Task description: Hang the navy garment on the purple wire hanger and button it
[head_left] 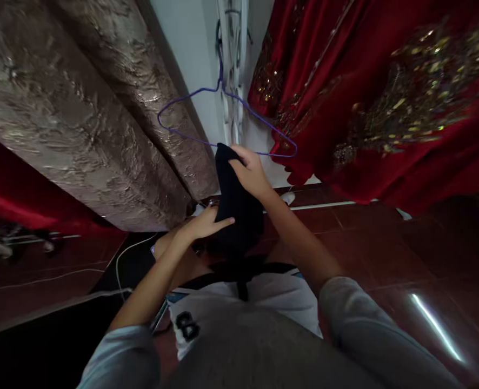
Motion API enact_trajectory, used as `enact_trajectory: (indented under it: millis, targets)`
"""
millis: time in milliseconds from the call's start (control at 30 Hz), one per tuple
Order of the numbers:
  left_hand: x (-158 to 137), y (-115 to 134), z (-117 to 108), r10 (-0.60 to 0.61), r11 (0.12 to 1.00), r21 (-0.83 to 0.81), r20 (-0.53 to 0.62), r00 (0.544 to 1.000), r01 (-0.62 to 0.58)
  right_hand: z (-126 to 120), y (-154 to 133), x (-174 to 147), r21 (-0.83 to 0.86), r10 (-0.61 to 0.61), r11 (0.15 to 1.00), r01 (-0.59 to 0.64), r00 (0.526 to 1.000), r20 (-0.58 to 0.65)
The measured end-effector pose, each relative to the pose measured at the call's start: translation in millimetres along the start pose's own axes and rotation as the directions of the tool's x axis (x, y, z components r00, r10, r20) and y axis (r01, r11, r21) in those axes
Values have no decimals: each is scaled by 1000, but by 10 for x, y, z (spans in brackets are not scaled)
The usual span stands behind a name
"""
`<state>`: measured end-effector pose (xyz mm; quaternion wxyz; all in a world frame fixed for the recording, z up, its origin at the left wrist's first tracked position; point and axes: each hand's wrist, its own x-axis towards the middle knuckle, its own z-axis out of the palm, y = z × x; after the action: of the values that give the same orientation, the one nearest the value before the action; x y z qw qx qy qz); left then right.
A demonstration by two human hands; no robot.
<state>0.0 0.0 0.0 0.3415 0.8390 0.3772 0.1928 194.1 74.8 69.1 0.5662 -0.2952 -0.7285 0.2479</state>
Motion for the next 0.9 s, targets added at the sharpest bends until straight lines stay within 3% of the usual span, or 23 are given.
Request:
enact_trajectory:
  millis: [133, 267, 367, 433, 533, 667, 733, 800, 900]
  targets:
    - [-132, -127, -224, -61, 995, -77, 89, 994, 68, 20, 325, 201, -106, 133, 985, -139, 989, -60]
    - [-398, -200, -354, -122, 968, -218, 39, 992, 128, -282, 428, 128, -134, 213, 968, -214, 977, -26]
    - [-521, -271, -559, -171, 980, 114, 49, 984, 165, -607, 330, 16, -173, 173, 969, -179, 984, -46]
    - [-510, -311, -806, -176, 894, 414, -27, 984, 171, -782, 221, -13, -234, 162, 958, -164, 986, -27]
    - [-369, -269, -1281, -21, 781, 605, -223, 975, 155, -932, 83, 4, -272, 174, 948, -166, 985, 6]
    - [-37, 36, -1734, 267, 843, 537, -429, 863, 6, -926, 32, -6, -286, 161, 944, -163, 986, -30]
    - [151, 216, -1774, 333, 887, 456, -514, 790, -77, -853, 35, -66, -278, 156, 947, -160, 987, -36]
    - [318, 344, -1727, 330, 919, 376, -578, 746, -115, -774, 18, -162, -274, 170, 948, -165, 985, -5]
    - [474, 406, -1652, 298, 936, 336, -587, 753, -108, -756, -70, -318, -317, 181, 934, -162, 983, 29]
